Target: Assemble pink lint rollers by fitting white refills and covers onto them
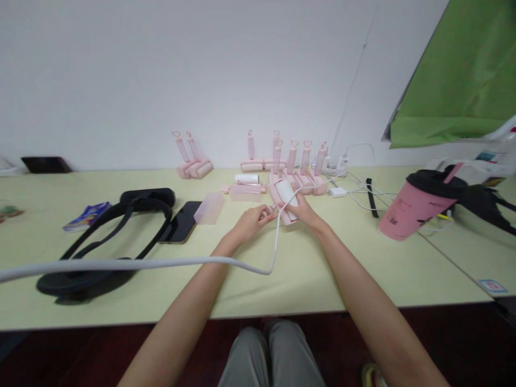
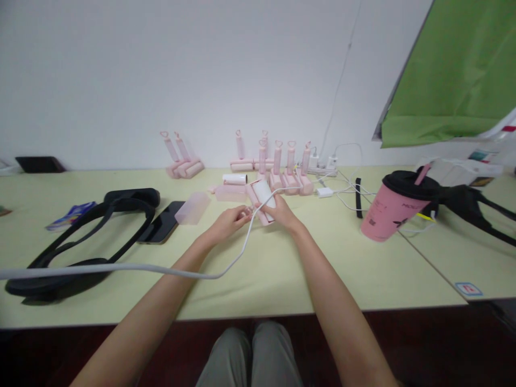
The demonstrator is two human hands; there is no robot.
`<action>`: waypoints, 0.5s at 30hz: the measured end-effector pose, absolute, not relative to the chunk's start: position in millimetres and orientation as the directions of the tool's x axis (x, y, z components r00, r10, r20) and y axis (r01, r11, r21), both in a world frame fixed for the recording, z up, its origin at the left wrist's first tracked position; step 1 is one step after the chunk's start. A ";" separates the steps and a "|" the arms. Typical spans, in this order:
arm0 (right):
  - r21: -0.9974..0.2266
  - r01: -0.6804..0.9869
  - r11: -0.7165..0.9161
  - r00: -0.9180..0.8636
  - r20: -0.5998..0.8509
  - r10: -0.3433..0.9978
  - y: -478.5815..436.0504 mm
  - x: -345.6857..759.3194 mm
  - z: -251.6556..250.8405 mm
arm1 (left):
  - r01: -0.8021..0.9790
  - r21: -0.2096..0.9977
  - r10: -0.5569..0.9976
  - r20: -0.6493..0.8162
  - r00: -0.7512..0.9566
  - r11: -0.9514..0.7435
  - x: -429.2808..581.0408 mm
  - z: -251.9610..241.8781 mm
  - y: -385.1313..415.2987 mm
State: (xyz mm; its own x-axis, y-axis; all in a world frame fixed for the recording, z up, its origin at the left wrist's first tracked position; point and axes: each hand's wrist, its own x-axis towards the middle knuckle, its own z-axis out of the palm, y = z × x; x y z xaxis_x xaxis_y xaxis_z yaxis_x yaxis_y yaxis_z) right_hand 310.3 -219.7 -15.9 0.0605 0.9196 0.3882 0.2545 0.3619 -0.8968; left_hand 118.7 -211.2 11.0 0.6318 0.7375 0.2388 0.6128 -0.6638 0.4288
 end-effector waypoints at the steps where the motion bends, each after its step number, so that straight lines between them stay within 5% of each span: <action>1: -0.880 0.290 0.376 0.032 0.402 0.915 -219.6 311.6 -16.9 | 0.628 0.389 0.732 0.235 0.639 -0.673 118.3 8.7 -209.6; 6: -0.848 0.384 0.366 -0.074 0.366 0.928 -222.2 312.9 -23.3 | 0.682 0.192 0.708 0.191 0.680 -0.706 112.2 0.4 -209.7; 15: -0.915 0.283 0.288 -0.054 0.285 0.957 -220.4 307.6 -40.9 | 0.735 -0.004 0.726 0.152 0.671 -0.678 120.7 -2.2 -220.4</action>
State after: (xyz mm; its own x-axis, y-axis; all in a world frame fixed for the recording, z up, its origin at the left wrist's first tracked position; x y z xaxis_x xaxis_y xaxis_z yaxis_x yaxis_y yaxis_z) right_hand 307.6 -220.4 -40.9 -0.0537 0.9571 0.2847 0.2825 0.2880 -0.9150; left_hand 120.7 -220.4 -2.2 0.6708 0.7259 0.1520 0.7349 -0.6782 -0.0042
